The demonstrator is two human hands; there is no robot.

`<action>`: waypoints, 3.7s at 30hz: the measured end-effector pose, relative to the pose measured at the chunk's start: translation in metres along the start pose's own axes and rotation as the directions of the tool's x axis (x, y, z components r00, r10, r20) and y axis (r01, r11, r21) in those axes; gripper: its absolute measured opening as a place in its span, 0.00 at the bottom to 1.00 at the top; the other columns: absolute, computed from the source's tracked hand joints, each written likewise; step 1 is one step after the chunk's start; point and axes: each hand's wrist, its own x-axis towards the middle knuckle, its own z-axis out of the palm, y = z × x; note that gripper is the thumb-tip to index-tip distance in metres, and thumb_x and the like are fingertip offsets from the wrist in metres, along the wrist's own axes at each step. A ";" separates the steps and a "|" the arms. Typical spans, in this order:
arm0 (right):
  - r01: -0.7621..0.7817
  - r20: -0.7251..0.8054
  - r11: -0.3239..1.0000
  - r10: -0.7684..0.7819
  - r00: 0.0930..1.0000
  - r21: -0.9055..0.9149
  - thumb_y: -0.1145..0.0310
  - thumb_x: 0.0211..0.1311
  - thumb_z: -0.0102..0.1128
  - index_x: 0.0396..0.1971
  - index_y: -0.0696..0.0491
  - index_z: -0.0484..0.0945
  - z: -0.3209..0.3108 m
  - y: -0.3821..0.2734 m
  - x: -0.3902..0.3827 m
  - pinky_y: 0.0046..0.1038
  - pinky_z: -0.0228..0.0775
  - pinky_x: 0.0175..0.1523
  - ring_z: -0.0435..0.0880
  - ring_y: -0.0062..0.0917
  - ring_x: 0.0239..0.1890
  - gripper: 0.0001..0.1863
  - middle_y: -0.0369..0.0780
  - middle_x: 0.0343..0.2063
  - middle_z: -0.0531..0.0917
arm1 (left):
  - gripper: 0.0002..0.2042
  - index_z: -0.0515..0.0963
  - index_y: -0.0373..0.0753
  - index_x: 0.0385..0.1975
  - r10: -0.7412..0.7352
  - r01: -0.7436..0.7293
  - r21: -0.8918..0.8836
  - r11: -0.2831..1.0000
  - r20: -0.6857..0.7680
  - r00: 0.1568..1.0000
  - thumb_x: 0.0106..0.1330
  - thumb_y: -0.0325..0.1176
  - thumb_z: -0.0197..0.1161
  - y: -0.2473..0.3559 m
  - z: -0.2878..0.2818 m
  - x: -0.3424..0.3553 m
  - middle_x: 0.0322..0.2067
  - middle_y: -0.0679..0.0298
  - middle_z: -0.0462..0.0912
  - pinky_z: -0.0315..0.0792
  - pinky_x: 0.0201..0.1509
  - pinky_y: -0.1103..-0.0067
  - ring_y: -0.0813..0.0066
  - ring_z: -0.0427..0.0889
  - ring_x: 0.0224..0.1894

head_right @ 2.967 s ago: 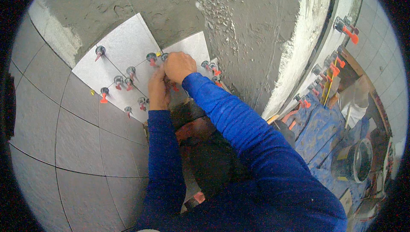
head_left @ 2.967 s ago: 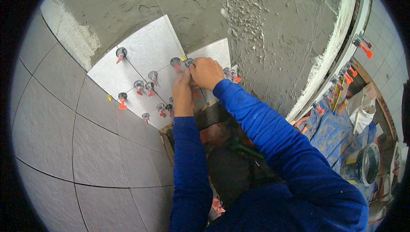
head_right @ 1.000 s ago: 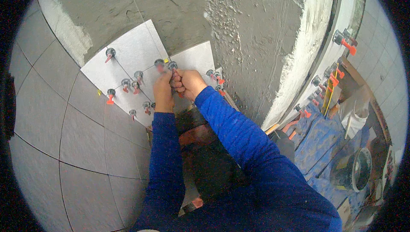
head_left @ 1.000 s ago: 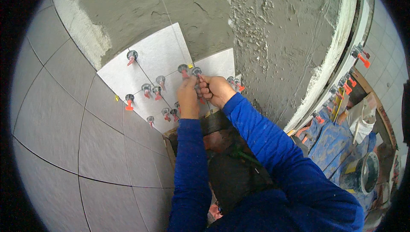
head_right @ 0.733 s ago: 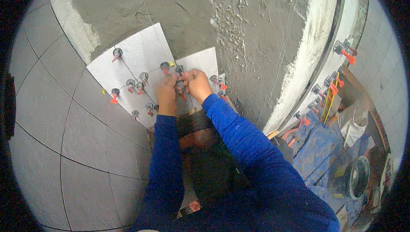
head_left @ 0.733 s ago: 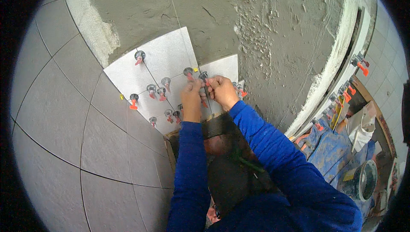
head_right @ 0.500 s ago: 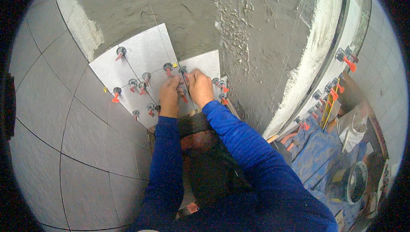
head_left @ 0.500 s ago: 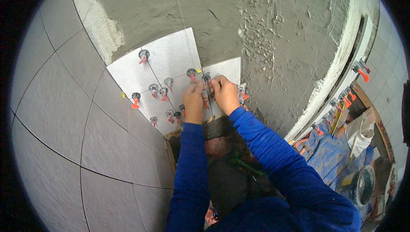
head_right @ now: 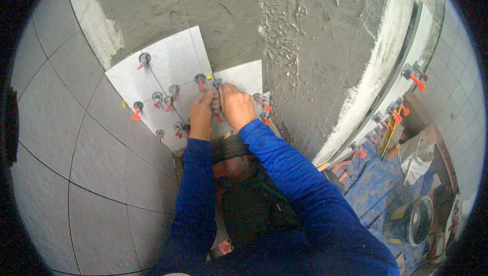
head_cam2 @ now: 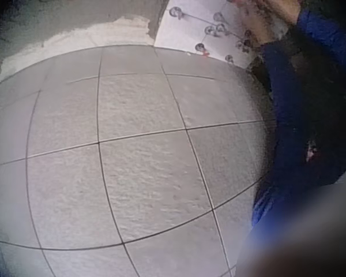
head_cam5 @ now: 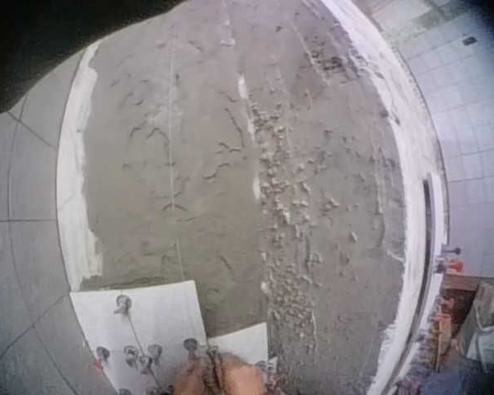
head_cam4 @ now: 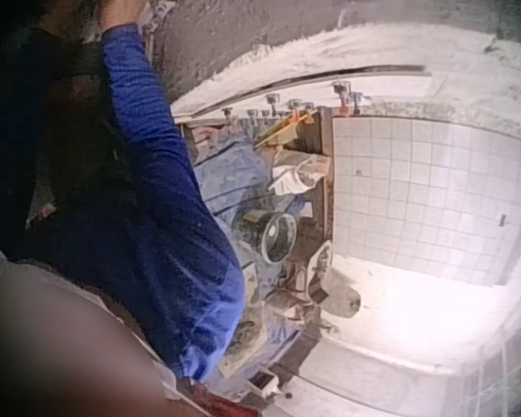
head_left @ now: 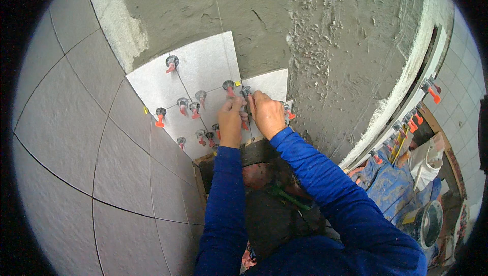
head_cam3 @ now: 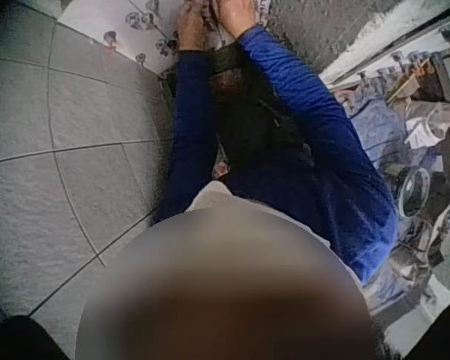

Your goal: The person installs white ceramic tiles onto a wall covered in adhesive. They use red tile leveling clips and wedges to secure and align the tiles, tightening the system to ensure a flush surface.

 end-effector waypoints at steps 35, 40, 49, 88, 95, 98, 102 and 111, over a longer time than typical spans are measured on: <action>-0.083 -0.015 0.993 0.085 0.996 0.085 0.67 0.65 0.61 0.38 0.57 0.76 0.025 -0.012 0.006 0.45 0.80 0.36 0.87 0.48 0.31 0.09 0.50 0.31 0.85 | 0.15 0.82 0.36 0.45 0.018 -0.018 0.002 1.000 0.053 0.998 0.72 0.42 0.61 -0.005 -0.008 0.008 0.34 0.69 0.84 0.70 0.34 0.80 0.81 0.78 0.32; -0.445 0.155 0.751 0.427 0.891 0.487 0.68 0.63 0.67 0.32 0.60 0.83 0.018 -0.014 0.010 0.38 0.77 0.34 0.88 0.41 0.28 0.09 0.50 0.26 0.87 | 0.12 0.81 0.36 0.33 0.012 -0.012 -0.012 1.000 -0.027 1.000 0.72 0.39 0.61 0.008 0.004 0.000 0.23 0.69 0.77 0.65 0.25 0.82 0.83 0.72 0.22; -0.534 0.301 0.689 0.441 0.845 0.491 0.61 0.72 0.59 0.24 0.59 0.79 0.033 0.000 0.010 0.29 0.69 0.24 0.79 0.26 0.16 0.18 0.41 0.18 0.82 | 0.12 0.80 0.38 0.32 -0.037 0.036 0.053 0.998 0.028 0.999 0.72 0.41 0.61 0.005 -0.002 0.000 0.22 0.72 0.76 0.62 0.23 0.83 0.85 0.69 0.20; -0.844 0.867 -0.240 0.280 0.413 0.479 0.67 0.73 0.55 0.37 0.57 0.73 0.007 0.011 0.039 0.21 0.49 0.14 0.66 0.17 0.15 0.08 0.33 0.20 0.72 | 0.18 0.75 0.37 0.50 0.108 0.112 -0.837 0.535 0.199 0.974 0.82 0.44 0.42 -0.052 0.054 0.010 0.63 0.56 0.76 0.78 0.55 0.78 0.65 0.74 0.66; -0.900 0.862 -0.012 0.295 0.413 0.435 0.69 0.73 0.55 0.36 0.55 0.76 0.000 0.014 0.044 0.21 0.49 0.14 0.68 0.17 0.16 0.06 0.32 0.20 0.72 | 0.16 0.77 0.36 0.44 -0.069 0.191 -0.935 0.299 0.178 0.982 0.79 0.44 0.51 -0.052 0.057 0.022 0.44 0.62 0.84 0.80 0.50 0.76 0.67 0.82 0.52; -0.870 0.799 0.150 0.348 0.491 0.470 0.67 0.71 0.58 0.30 0.55 0.79 0.002 0.014 0.042 0.22 0.56 0.15 0.74 0.16 0.19 0.09 0.33 0.18 0.75 | 0.16 0.78 0.37 0.45 -0.165 0.284 -0.842 0.458 0.233 0.958 0.78 0.45 0.54 -0.024 0.051 0.015 0.43 0.61 0.85 0.80 0.47 0.74 0.68 0.84 0.48; -0.554 0.596 0.801 0.336 0.730 0.228 0.60 0.65 0.59 0.32 0.62 0.83 0.008 0.015 0.044 0.40 0.80 0.33 0.87 0.45 0.28 0.17 0.55 0.31 0.86 | 0.15 0.78 0.38 0.46 -0.183 0.282 -0.582 0.762 0.223 0.957 0.76 0.45 0.57 -0.001 0.039 0.009 0.43 0.60 0.85 0.79 0.51 0.69 0.66 0.85 0.46; -0.404 0.486 0.898 0.278 0.829 0.176 0.60 0.63 0.59 0.32 0.63 0.85 0.016 0.016 0.039 0.47 0.79 0.50 0.86 0.54 0.41 0.18 0.59 0.34 0.86 | 0.15 0.76 0.39 0.54 -0.119 0.226 -0.683 0.695 0.200 0.972 0.78 0.41 0.53 -0.017 0.044 0.003 0.51 0.58 0.82 0.76 0.59 0.66 0.63 0.82 0.53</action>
